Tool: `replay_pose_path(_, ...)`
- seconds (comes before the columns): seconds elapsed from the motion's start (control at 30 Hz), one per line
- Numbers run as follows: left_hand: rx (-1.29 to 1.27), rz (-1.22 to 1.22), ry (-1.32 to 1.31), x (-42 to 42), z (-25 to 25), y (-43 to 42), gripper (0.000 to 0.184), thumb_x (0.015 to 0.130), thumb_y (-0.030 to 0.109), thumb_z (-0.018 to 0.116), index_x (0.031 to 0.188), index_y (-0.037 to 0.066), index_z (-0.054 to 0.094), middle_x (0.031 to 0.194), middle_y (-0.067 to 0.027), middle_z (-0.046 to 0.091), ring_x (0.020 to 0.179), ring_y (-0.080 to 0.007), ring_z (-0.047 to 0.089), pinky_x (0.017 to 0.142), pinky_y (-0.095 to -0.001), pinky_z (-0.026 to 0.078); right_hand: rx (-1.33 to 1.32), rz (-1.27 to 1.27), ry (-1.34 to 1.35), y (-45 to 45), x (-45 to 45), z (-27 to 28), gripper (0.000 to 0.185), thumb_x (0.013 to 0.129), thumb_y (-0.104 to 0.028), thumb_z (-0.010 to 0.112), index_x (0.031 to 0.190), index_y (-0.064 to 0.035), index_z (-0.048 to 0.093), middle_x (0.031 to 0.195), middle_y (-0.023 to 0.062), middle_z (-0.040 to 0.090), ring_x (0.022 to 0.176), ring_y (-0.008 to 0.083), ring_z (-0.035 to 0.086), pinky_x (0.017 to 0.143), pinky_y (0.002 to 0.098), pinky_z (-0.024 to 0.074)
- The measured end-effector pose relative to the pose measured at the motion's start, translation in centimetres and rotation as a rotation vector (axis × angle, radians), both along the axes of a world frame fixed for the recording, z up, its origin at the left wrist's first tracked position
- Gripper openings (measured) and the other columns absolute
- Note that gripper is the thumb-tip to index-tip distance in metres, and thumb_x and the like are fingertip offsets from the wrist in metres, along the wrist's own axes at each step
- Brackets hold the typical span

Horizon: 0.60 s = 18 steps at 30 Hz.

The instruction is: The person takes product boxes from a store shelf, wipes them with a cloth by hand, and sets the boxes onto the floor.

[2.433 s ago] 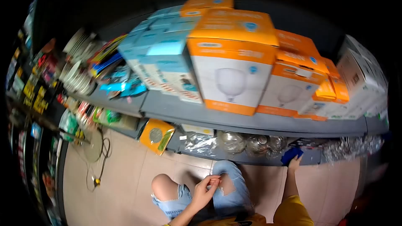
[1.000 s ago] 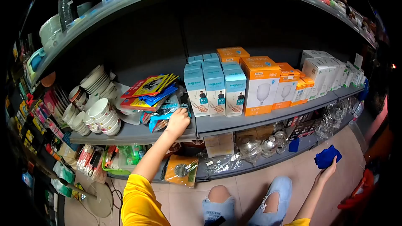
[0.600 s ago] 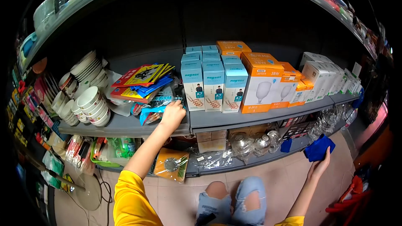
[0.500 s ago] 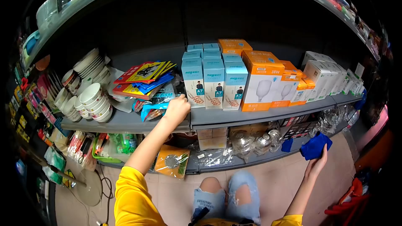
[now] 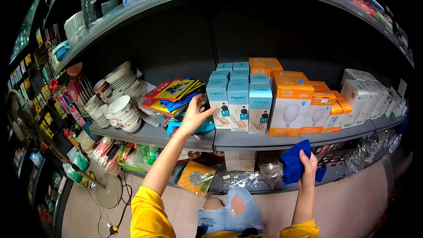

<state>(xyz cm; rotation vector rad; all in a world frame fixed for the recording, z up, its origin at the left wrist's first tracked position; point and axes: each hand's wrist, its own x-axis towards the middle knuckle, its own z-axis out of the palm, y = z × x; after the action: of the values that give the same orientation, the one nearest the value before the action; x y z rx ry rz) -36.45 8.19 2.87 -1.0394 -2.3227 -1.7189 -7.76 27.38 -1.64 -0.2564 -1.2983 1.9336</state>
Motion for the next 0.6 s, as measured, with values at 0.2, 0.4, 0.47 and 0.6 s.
replay_pose_path(0.2, 0.037, -0.038, -0.201, -1.0, 1.9, 2.8, 0.094, 0.06, 0.028, 0.076, 0.124, -0.009, 0.018, 0.121, -0.0238, 0.037, 0.113, -0.0266, 0.04, 0.095, -0.0333, 0.032, 0.011, -0.02, -0.094, 1.7, 1.5, -0.7, 0.011, 0.078, -0.013, 0.057, 0.08, -0.002, 0.055, 0.075, -0.0012, 0.054, 0.067, 0.0053, 0.047, 0.063, 0.0187, 0.0369)
replay_pose_path(0.4, -0.014, -0.09, -0.099, -3.4, 1.1, 3.6, 0.097, 0.053, 0.032, 0.079, 0.12, -0.012, 0.024, 0.111, -0.0246, 0.046, 0.102, -0.0273, 0.048, 0.088, -0.0313, 0.039, 0.07, -0.19, -0.118, 3.1, 4.3, -0.4, 0.011, 0.078, -0.013, 0.057, 0.08, -0.0029, 0.055, 0.073, -0.0018, 0.053, 0.066, 0.005, 0.045, 0.063, 0.0187, 0.0363)
replay_pose_path(0.47, -0.018, -0.078, -0.061, -4.3, 0.5, 3.9, 0.095, 0.054, 0.031, 0.079, 0.118, -0.013, 0.025, 0.11, -0.0248, 0.046, 0.101, -0.027, 0.049, 0.087, -0.0308, 0.039, 0.064, -0.238, -0.108, 2.8, 3.9, 0.0, 0.011, 0.078, -0.014, 0.057, 0.08, -0.003, 0.055, 0.073, -0.002, 0.052, 0.065, 0.0048, 0.045, 0.062, 0.0183, 0.0357)
replay_pose_path(0.6, -0.022, -0.124, -0.039, -3.5, 1.2, 3.9, 0.092, 0.054, 0.031, 0.078, 0.117, -0.013, 0.027, 0.107, -0.0249, 0.047, 0.099, -0.028, 0.05, 0.085, -0.0322, 0.041, 0.004, -0.242, -0.115, 1.3, 4.2, -1.2, 0.011, 0.078, -0.014, 0.056, 0.079, -0.0033, 0.054, 0.072, -0.0029, 0.052, 0.063, 0.0043, 0.044, 0.059, 0.0176, 0.035)
